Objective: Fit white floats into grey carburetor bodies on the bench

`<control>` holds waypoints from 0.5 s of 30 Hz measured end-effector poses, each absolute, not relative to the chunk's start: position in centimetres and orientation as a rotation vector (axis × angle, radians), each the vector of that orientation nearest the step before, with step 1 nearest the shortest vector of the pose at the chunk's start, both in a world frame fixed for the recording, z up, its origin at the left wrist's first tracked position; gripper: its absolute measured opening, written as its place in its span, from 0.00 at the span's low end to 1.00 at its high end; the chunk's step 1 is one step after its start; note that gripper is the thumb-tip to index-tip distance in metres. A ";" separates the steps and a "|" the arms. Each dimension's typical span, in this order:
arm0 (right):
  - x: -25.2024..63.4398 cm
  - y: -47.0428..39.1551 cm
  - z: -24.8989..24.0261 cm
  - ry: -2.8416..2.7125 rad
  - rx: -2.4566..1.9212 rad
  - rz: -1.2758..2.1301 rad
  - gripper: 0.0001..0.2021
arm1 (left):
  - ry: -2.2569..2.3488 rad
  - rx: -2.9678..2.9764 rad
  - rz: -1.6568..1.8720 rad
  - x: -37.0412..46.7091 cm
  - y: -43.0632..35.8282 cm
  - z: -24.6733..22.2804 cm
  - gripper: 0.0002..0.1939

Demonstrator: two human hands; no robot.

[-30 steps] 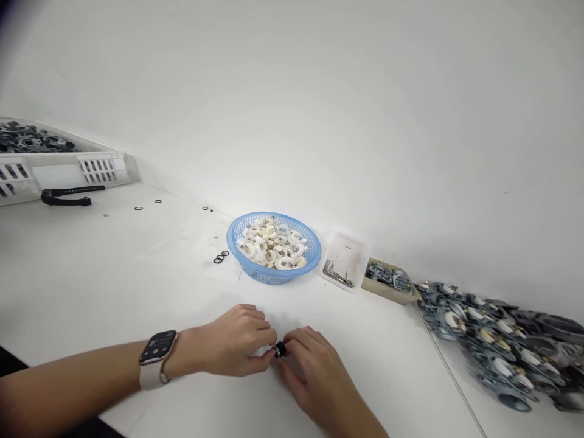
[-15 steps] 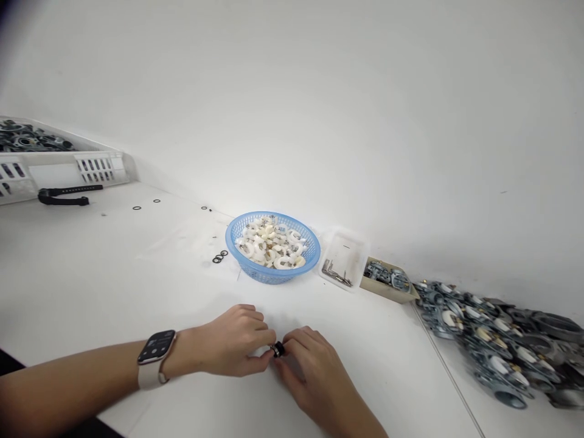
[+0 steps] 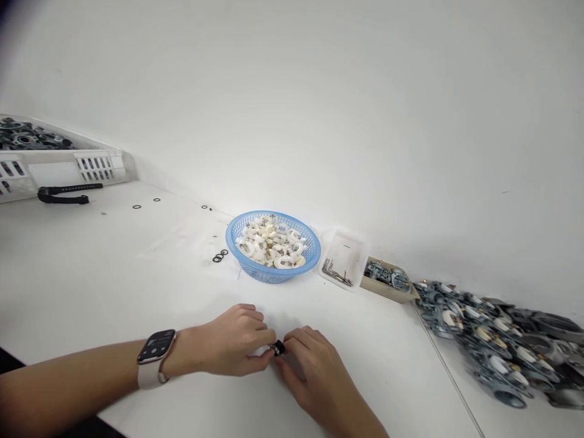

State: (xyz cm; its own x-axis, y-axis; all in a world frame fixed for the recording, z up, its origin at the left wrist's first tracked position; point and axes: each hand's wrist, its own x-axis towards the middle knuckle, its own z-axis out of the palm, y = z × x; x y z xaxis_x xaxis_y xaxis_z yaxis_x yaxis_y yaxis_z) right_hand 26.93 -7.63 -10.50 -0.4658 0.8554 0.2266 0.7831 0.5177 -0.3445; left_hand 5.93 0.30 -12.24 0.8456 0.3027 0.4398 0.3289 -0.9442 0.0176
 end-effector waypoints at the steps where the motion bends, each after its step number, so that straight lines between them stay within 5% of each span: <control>1: 26.9 -7.6 -10.5 -2.396 -1.355 0.271 0.07 | -0.504 -2.959 -0.692 5.9 0.3 -12.2 0.08; 15: 26.9 -7.6 -10.5 -2.414 -1.358 0.235 0.06 | -0.485 -2.963 -0.700 6.0 0.2 -12.3 0.09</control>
